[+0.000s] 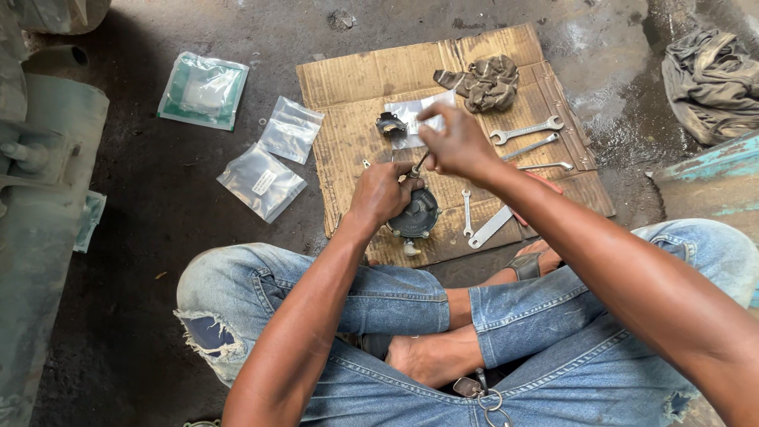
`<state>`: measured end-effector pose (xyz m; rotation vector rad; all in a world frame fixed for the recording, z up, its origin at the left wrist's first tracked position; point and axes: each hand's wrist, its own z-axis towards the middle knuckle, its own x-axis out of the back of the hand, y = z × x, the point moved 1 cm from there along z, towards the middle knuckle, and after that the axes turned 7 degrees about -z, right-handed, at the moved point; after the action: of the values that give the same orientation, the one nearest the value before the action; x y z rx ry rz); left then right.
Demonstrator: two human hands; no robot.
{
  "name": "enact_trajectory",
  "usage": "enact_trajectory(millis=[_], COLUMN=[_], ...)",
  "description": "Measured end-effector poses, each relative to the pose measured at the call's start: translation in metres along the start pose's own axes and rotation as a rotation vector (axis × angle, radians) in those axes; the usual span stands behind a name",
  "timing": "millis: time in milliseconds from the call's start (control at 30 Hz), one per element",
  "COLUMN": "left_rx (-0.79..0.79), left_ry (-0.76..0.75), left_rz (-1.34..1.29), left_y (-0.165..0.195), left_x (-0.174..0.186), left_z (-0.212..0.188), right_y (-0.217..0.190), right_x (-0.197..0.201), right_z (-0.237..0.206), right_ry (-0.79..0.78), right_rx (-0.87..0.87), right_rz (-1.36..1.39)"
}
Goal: The person sits on the floor and assembles a mechanical component, likely a carburetor, using various tools. They use a screwdriver to tighten screws, a wrench to adjust fittings, and pliers to manipulate small parts. The person also handles small plastic bags containing new parts and a rag for cleaning.
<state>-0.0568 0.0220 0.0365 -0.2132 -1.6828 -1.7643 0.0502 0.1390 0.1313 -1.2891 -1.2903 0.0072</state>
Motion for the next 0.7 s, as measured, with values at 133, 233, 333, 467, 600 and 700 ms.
enact_trajectory(millis=[133,233,333,467,600,700], left_rx=[0.162,0.047,0.045,0.051,0.086,0.032], left_ry=[-0.079,-0.024,-0.034,-0.029,-0.065,-0.064], left_rz=[-0.016,0.033,0.055,0.039,0.079,0.105], left_y=[-0.002,0.002,0.005,0.004,-0.001,0.000], left_x=[0.000,0.000,-0.001,-0.001,0.002,-0.002], left_z=[0.000,0.002,0.002,0.000,0.001,0.003], right_y=[0.008,0.005,0.000,-0.005,-0.006,-0.003], right_x=[0.011,0.019,0.011,0.000,0.014,0.015], right_z=[-0.001,-0.010,-0.016,-0.016,-0.008,-0.008], right_ry=[-0.248,0.113,0.054,-0.074,-0.319,-0.181], right_rx=[0.012,0.683,0.506,0.175,0.276,0.312], right_rz=[0.338,-0.589,-0.856,-0.649,-0.116,-0.439])
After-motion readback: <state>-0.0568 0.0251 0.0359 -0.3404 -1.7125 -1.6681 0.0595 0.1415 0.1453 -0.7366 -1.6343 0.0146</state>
